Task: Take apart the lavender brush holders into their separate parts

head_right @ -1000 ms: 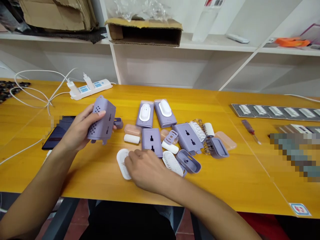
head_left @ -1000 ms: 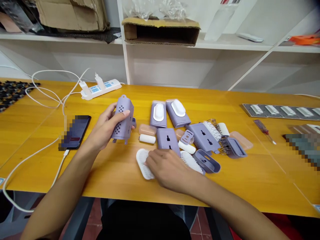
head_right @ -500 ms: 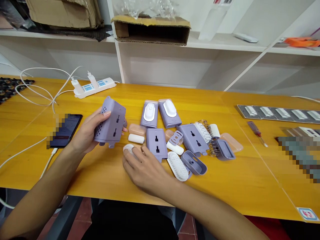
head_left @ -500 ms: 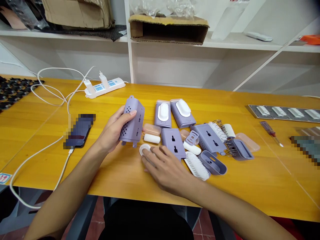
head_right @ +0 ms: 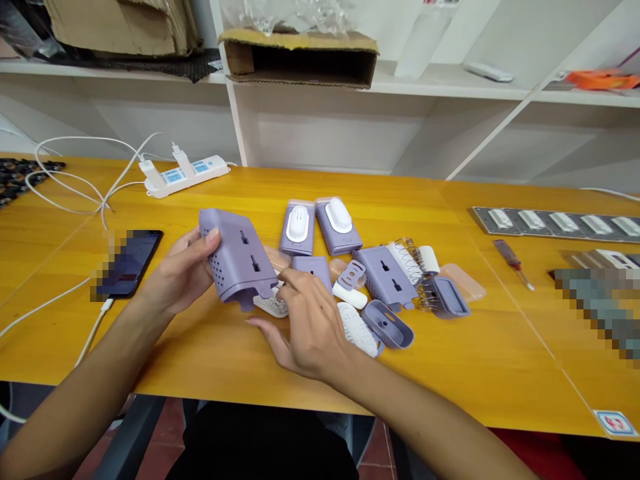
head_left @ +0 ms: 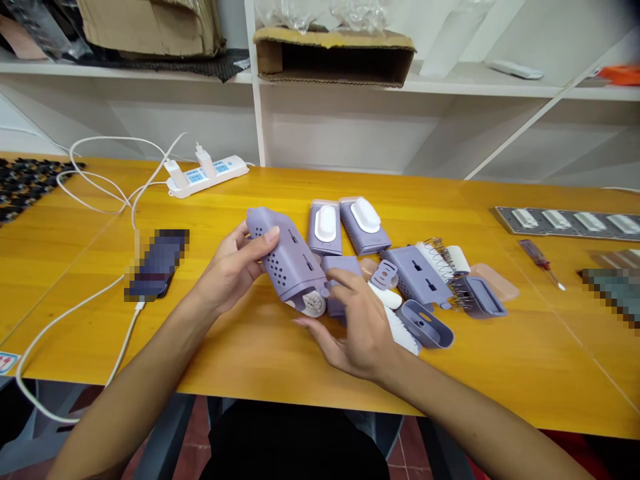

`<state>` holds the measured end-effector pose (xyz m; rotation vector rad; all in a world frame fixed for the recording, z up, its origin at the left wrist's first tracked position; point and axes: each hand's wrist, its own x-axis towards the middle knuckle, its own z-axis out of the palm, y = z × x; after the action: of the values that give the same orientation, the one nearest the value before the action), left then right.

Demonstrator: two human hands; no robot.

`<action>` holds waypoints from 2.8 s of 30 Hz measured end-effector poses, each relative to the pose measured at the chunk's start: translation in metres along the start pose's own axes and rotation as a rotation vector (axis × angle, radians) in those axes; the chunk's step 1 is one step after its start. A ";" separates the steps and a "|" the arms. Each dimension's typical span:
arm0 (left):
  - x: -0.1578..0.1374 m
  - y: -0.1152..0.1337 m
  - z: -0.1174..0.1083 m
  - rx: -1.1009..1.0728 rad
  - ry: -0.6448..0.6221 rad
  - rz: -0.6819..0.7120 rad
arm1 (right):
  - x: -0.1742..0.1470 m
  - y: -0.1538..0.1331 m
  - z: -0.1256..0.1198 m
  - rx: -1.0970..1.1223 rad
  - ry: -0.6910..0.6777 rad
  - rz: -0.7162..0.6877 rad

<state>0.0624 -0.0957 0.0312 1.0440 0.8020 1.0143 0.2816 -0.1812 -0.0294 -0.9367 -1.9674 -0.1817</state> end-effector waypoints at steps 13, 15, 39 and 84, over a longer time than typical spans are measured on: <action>0.001 -0.032 0.009 -0.008 -0.386 -0.342 | 0.005 0.016 -0.014 -0.017 0.306 0.058; 0.002 -0.032 0.008 -0.029 -0.383 -0.331 | 0.005 0.016 -0.017 -0.019 0.247 0.011; -0.010 -0.031 0.011 0.669 -0.279 0.268 | 0.019 0.027 -0.026 0.624 0.248 0.549; -0.038 -0.012 0.020 1.486 -0.887 0.132 | 0.026 0.065 -0.091 -0.053 -0.273 0.281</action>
<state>0.0713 -0.1395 0.0284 2.5565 0.6419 -0.2266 0.3797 -0.1646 0.0281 -1.3172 -2.0554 0.0582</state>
